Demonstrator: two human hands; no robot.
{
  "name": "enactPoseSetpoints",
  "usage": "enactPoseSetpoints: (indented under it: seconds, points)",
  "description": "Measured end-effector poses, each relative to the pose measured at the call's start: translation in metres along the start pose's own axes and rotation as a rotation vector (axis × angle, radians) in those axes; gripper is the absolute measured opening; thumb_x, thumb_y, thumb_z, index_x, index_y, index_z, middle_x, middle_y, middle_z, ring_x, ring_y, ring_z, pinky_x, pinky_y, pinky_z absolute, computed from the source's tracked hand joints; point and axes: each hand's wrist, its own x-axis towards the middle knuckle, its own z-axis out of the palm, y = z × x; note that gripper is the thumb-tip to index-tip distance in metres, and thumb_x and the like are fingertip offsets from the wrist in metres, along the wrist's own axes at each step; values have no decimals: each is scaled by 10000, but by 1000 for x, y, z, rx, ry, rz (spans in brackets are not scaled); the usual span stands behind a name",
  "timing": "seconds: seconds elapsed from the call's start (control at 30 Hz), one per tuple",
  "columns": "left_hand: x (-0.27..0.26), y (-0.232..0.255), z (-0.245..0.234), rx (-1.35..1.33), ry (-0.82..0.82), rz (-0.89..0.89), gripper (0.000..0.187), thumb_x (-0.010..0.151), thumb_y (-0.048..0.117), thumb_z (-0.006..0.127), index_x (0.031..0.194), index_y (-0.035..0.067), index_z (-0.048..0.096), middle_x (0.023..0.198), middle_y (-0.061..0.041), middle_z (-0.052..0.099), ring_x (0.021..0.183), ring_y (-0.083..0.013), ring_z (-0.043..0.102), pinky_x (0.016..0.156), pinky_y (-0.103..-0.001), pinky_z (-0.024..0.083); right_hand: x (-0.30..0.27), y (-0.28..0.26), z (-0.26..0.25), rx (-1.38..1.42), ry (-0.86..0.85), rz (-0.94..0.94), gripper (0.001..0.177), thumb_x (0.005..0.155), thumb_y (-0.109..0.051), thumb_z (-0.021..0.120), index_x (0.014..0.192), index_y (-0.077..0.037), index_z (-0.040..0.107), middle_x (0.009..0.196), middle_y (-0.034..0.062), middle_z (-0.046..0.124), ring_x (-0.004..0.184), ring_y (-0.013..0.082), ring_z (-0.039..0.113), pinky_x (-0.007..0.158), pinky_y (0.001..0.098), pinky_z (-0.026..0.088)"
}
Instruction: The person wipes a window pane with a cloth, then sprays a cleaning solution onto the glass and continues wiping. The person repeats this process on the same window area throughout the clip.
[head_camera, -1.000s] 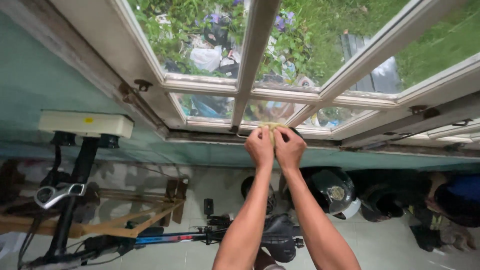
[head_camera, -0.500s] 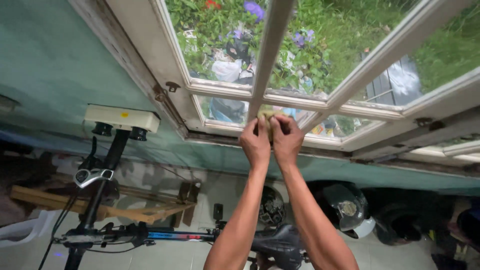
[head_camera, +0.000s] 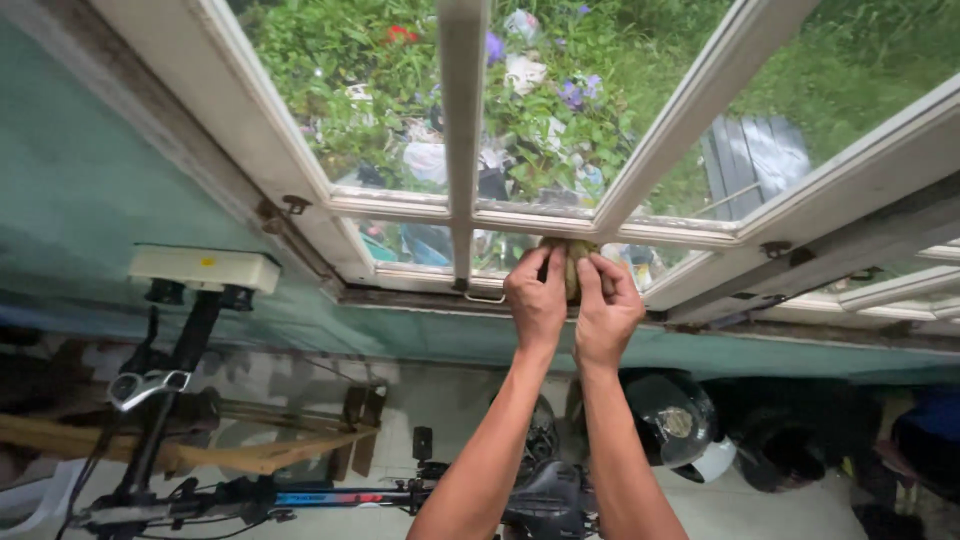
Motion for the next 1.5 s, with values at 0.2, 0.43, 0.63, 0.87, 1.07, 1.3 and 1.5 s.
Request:
enactPoseSetpoints:
  seconds: [0.2,0.43,0.63,0.87,1.07,1.3,1.5]
  points:
    - [5,1,-7,24,-139,21,143,965,113,656,968,49,784,876,-179,753,929,-380,730,793,-454,567,-11,22,-7,-35,45,-18,151,933,-40,790,1079,-29,750,884,61,747,839,59,630,789,274,579]
    - [-10,-138,-15,209,-239,45,177,978,173,675,958,32,780,892,-177,757,906,-391,729,839,-446,563,-21,120,-23,-210,30,121,168,858,-97,833,1015,-64,783,820,55,743,764,86,646,698,288,573]
    - [-17,-104,-49,193,-303,-83,204,971,269,693,947,92,791,916,-131,776,958,-360,725,889,-457,550,-42,85,-36,-275,-13,224,222,852,-130,821,1056,-61,765,810,61,709,776,114,638,695,318,565]
    - [-25,-101,-101,-175,-391,-294,321,942,279,706,1192,89,643,994,-123,759,940,-224,719,846,-374,583,-59,17,-25,139,-26,410,591,925,-88,735,1465,-136,502,1035,99,744,881,209,748,759,347,638]
    - [-22,-47,-142,-410,-467,-436,772,962,249,716,1565,62,270,1129,-181,698,996,-219,670,881,-359,565,-89,-3,-33,154,-181,271,621,836,86,675,1421,-87,562,951,80,718,860,163,716,735,294,633]
    - [-12,-39,-167,-193,-534,-285,331,939,158,748,1267,205,748,1165,-77,754,942,-168,735,770,-301,620,-111,-28,-20,-25,-293,185,633,763,114,633,1365,-81,647,988,84,698,867,149,678,759,294,620]
    - [-6,-54,-180,-316,-548,-236,527,867,82,820,1369,149,674,1161,-117,743,963,-142,690,786,-314,618,-104,-71,-13,-249,-301,42,565,780,45,659,1315,-131,700,972,52,651,828,150,682,675,279,616]
